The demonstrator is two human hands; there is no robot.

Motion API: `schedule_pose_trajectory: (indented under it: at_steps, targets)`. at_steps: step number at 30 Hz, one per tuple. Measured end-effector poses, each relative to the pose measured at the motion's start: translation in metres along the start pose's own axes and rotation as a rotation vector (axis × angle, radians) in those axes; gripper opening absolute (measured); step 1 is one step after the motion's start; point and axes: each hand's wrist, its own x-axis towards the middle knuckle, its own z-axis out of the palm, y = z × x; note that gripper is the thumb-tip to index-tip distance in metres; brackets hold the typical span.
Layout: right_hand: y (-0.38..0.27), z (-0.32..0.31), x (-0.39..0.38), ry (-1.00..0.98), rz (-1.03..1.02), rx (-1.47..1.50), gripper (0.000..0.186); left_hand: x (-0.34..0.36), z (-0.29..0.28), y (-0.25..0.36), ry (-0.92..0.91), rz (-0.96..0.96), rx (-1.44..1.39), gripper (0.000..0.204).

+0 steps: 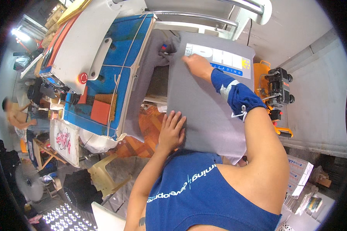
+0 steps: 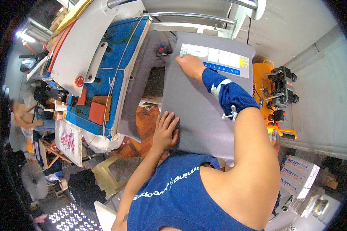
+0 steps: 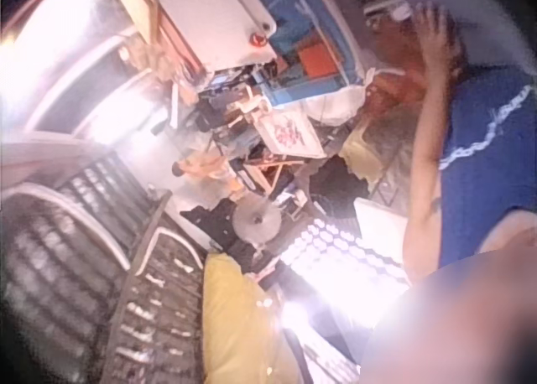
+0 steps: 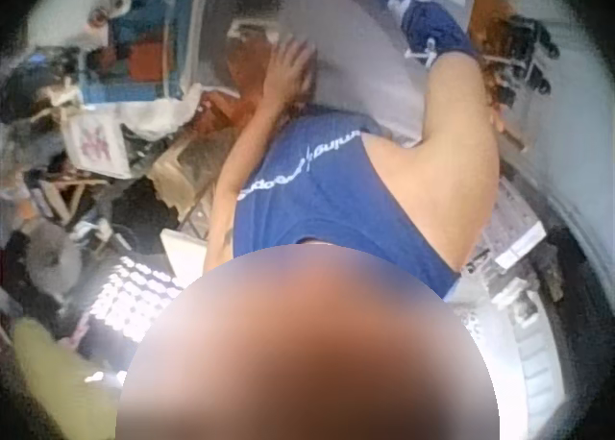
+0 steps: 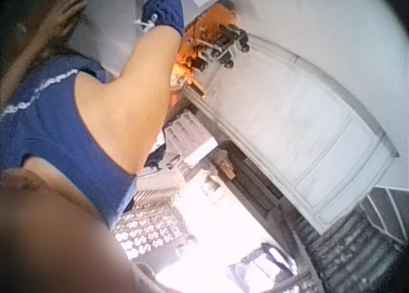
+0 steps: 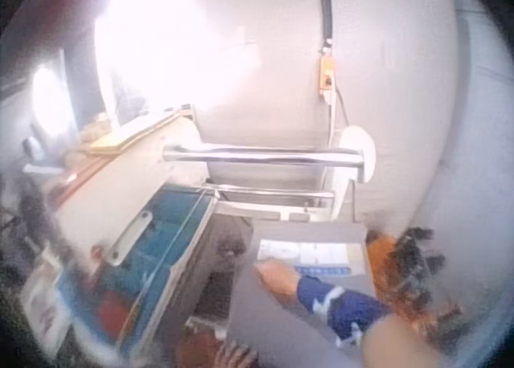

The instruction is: The person places gray t-shirts on a heat press, aligns printed transfer sheets, and operates the press to apply the designs. They repeat this process for multiple shirts, stacking finished items on a nearby table.

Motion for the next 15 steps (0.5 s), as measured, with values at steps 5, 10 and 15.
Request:
schedule_pose_trajectory:
  at_steps: [5,10,15]
  targets:
    - [0.037,-0.001,0.011,0.239,0.42,0.398,0.028,0.0,-0.001,0.002,-0.005,-0.012,-0.01,0.056]
    - [0.09,0.008,-0.001,0.445,0.594,0.328,0.027,-0.002,-0.001,0.0,-0.012,-0.016,-0.01,0.057]
    - [0.164,-0.016,-0.054,0.739,0.813,0.175,0.027,-0.005,-0.003,0.001,-0.009,-0.019,-0.023,0.057]
